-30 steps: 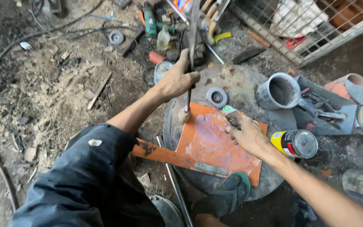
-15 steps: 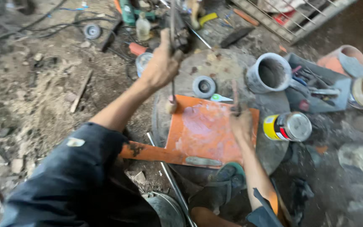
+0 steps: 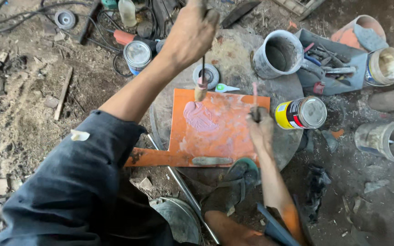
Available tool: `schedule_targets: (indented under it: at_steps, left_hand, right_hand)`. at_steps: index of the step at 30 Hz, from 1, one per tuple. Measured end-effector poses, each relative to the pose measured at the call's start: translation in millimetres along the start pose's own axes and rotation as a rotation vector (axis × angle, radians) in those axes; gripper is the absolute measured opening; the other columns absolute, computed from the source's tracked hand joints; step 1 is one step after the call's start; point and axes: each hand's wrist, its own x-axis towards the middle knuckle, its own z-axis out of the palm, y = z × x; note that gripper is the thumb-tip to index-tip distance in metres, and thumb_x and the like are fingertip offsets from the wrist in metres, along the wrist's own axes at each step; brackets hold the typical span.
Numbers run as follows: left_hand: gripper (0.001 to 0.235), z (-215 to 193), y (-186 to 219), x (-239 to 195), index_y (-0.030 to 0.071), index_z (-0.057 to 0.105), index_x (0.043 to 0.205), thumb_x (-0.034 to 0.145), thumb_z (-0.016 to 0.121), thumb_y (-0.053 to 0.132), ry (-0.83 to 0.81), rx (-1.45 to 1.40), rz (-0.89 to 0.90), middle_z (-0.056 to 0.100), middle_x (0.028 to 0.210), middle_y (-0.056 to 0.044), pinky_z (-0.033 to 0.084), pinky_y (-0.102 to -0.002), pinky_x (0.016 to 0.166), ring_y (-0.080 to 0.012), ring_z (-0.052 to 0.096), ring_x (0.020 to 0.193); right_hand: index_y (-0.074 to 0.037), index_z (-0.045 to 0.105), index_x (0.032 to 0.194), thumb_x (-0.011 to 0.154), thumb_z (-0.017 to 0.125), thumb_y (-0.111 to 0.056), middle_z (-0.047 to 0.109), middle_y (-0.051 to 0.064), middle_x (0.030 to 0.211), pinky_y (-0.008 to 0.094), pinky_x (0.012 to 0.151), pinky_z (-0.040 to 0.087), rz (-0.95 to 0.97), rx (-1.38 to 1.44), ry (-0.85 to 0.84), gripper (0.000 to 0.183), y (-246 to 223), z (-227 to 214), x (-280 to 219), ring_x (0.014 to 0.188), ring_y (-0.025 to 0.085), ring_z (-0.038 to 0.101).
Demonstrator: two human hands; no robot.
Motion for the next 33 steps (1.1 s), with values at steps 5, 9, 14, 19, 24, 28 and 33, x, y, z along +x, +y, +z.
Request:
schedule_targets:
  at_steps: [5, 9, 14, 19, 24, 28, 33]
  left_hand:
    - [0.027, 17.1, 4.8, 8.5, -0.005, 0.062, 0.095, 0.1, 0.053, 0.019, -0.132, -0.068, -0.049, 0.067, 0.072, -0.023, 0.055, -0.046, 0.064, -0.0359, 0.07, 0.066]
    - [0.023, 32.9, 16.3, 10.0, -0.008, 0.063, 0.098, 0.097, 0.054, 0.013, -0.064, -0.037, 0.228, 0.067, 0.081, -0.03, 0.054, -0.05, 0.067, -0.0457, 0.067, 0.073]
    - [0.027, 40.9, 10.3, 4.2, -0.006, 0.061, 0.109, 0.098, 0.053, 0.017, -0.164, -0.074, -0.004, 0.067, 0.088, -0.03, 0.057, -0.049, 0.076, -0.047, 0.07, 0.082]
    - [0.024, 50.8, -7.0, 1.2, -0.005, 0.064, 0.108, 0.099, 0.06, 0.016, -0.027, 0.04, 0.164, 0.07, 0.096, -0.032, 0.054, -0.053, 0.082, -0.0516, 0.067, 0.093]
    - [0.037, 57.1, -13.8, -2.4, -0.007, 0.048, 0.119, 0.096, 0.058, 0.021, -0.08, 0.031, -0.072, 0.069, 0.091, -0.034, 0.05, -0.056, 0.08, -0.0528, 0.065, 0.089]
    - [0.028, 60.3, -24.0, 1.0, -0.001, 0.056, 0.112, 0.099, 0.057, 0.024, -0.097, 0.115, -0.091, 0.07, 0.096, -0.032, 0.053, -0.055, 0.084, -0.0499, 0.068, 0.093]
    - [0.031, 76.6, -46.2, -1.7, -0.004, 0.049, 0.12, 0.097, 0.055, 0.017, -0.061, 0.072, 0.034, 0.069, 0.095, -0.034, 0.05, -0.058, 0.082, -0.053, 0.065, 0.092]
  right_hand:
    - [-0.002, 0.071, 0.111, 0.088, 0.06, 0.001, 0.071, 0.023, 0.101, 0.049, 0.084, 0.052, -0.14, -0.18, 0.26, 0.026, 33.7, -11.5, -9.7, 0.096, 0.039, 0.069]
    - [-0.001, 0.071, 0.113, 0.09, 0.064, -0.007, 0.072, 0.024, 0.103, 0.05, 0.087, 0.052, -0.103, -0.152, 0.207, 0.024, 73.2, -20.6, -4.7, 0.1, 0.04, 0.069]
    - [-0.006, 0.078, 0.106, 0.09, 0.07, -0.011, 0.074, 0.023, 0.097, 0.056, 0.094, 0.047, -0.215, -0.322, 0.26, 0.019, 55.3, 14.0, -15.7, 0.1, 0.045, 0.066]
    - [-0.004, 0.075, 0.111, 0.092, 0.065, -0.012, 0.073, 0.025, 0.101, 0.053, 0.09, 0.049, -0.034, -0.161, 0.174, 0.023, 27.6, 13.2, -20.5, 0.1, 0.044, 0.067]
    - [-0.003, 0.072, 0.115, 0.094, 0.064, -0.013, 0.072, 0.026, 0.103, 0.053, 0.089, 0.05, -0.061, -0.165, 0.14, 0.025, 8.2, 8.6, -20.0, 0.1, 0.045, 0.067]
    - [-0.001, 0.07, 0.119, 0.096, 0.062, -0.014, 0.071, 0.027, 0.105, 0.053, 0.087, 0.051, -0.111, -0.16, 0.059, 0.027, -18.1, 0.8, -40.1, 0.099, 0.046, 0.067]
    - [-0.001, 0.066, 0.124, 0.1, 0.059, -0.018, 0.07, 0.029, 0.107, 0.053, 0.084, 0.052, -0.289, -0.142, -0.105, 0.03, -56.7, -2.4, -84.9, 0.099, 0.046, 0.067]
